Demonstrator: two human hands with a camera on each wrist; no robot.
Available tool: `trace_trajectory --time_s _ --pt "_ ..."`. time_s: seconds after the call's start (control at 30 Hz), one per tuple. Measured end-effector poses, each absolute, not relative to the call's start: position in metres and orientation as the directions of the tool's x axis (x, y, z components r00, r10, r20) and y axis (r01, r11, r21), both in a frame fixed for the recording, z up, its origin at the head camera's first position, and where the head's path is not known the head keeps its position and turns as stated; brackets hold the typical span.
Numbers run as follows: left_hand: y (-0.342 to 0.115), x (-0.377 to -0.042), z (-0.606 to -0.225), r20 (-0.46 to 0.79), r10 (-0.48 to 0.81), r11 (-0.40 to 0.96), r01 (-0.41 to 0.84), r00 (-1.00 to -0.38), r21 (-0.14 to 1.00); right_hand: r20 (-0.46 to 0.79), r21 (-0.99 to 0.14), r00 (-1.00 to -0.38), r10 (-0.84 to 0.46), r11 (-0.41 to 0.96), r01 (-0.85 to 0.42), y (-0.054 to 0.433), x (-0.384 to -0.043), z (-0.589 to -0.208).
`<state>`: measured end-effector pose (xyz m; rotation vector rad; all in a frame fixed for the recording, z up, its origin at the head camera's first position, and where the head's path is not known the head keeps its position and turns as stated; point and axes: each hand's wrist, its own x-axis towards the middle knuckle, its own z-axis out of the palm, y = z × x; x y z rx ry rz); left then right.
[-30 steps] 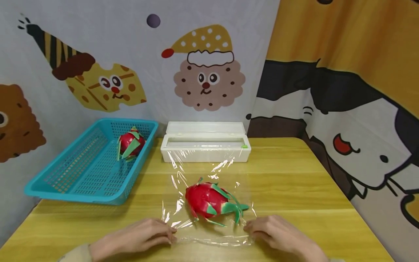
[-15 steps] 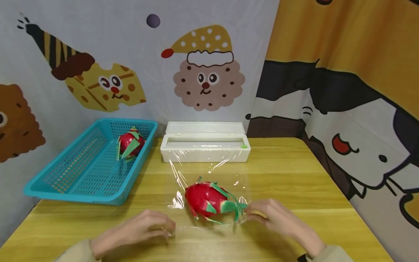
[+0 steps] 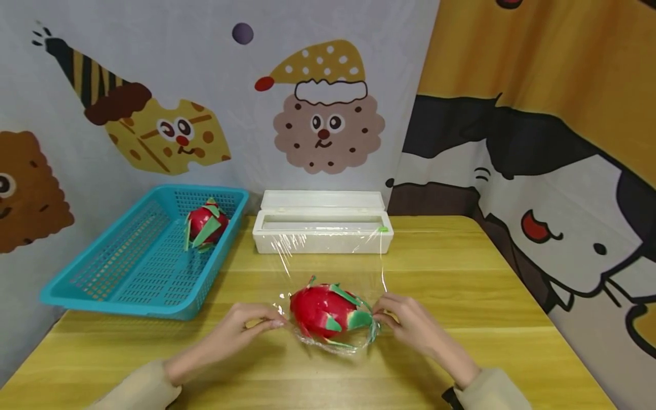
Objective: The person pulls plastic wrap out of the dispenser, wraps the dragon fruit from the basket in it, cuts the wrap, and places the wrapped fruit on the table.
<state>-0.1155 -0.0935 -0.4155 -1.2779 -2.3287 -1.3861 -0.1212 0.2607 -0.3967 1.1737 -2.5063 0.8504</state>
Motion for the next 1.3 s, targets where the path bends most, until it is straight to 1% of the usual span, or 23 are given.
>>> trace_trajectory --time_s 0.07,0.1,0.17,0.27,0.37,0.5,0.57,0.73,0.87,0.97,1.03,1.07,1.2,1.27,1.3 --pt "-0.087 -0.117 -0.412 0.466 0.563 0.25 0.678 -0.683 0.691 0.444 -0.417 -0.654 -0.612 0.506 -0.755 0.259 -0.122 -0.399" --pt "-0.083 -0.119 -0.411 0.46 0.549 0.27 0.669 -0.698 0.693 0.441 -0.427 -0.661 -0.607 0.506 -0.749 0.258 -0.122 -0.4" --pt "-0.075 -0.122 -0.408 0.476 0.514 0.299 0.669 -0.714 0.68 0.437 -0.442 -0.679 -0.59 0.517 -0.733 0.257 -0.122 -0.402" --pt "-0.062 -0.127 -0.405 0.538 0.45 0.342 0.694 -0.713 0.634 0.436 -0.429 -0.705 -0.56 0.559 -0.71 0.254 -0.121 -0.402" --pt "-0.05 -0.133 -0.404 0.602 0.388 0.372 0.716 -0.698 0.59 0.46 -0.355 -0.706 -0.539 0.617 -0.702 0.25 -0.119 -0.402" --pt "-0.041 -0.139 -0.407 0.674 0.341 0.427 0.747 -0.655 0.51 0.537 -0.208 -0.67 -0.513 0.689 -0.695 0.246 -0.117 -0.401" --pt "-0.039 -0.142 -0.409 0.708 0.34 0.462 0.766 -0.619 0.448 0.569 -0.154 -0.648 -0.507 0.708 -0.689 0.244 -0.117 -0.401" --pt "-0.038 -0.144 -0.41 0.751 0.375 0.541 0.786 -0.543 0.298 0.623 -0.093 -0.575 -0.531 0.679 -0.728 0.243 -0.116 -0.402" --pt "-0.04 -0.143 -0.414 0.744 0.432 0.561 0.798 -0.509 0.221 0.647 -0.072 -0.524 -0.554 0.64 -0.765 0.242 -0.113 -0.404" --pt "-0.045 -0.139 -0.417 0.72 0.482 0.548 0.813 -0.499 0.197 0.648 -0.055 -0.505 -0.57 0.626 -0.778 0.242 -0.111 -0.405" --pt "-0.049 -0.136 -0.419 0.681 0.517 0.549 0.811 -0.519 0.202 0.645 -0.051 -0.503 -0.575 0.625 -0.779 0.242 -0.109 -0.405" --pt "-0.051 -0.134 -0.42 0.647 0.537 0.55 0.806 -0.541 0.218 0.641 -0.051 -0.507 -0.576 0.627 -0.777 0.243 -0.108 -0.405" --pt "-0.056 -0.127 -0.423 0.439 0.614 0.578 0.753 -0.656 0.315 0.602 -0.085 -0.546 -0.583 0.633 -0.77 0.245 -0.101 -0.403" --pt "-0.057 -0.124 -0.425 0.336 0.635 0.596 0.717 -0.696 0.361 0.578 -0.1 -0.563 -0.591 0.633 -0.767 0.246 -0.098 -0.401" --pt "-0.058 -0.124 -0.425 0.3 0.641 0.605 0.705 -0.707 0.369 0.568 -0.106 -0.569 -0.594 0.633 -0.767 0.246 -0.098 -0.401"
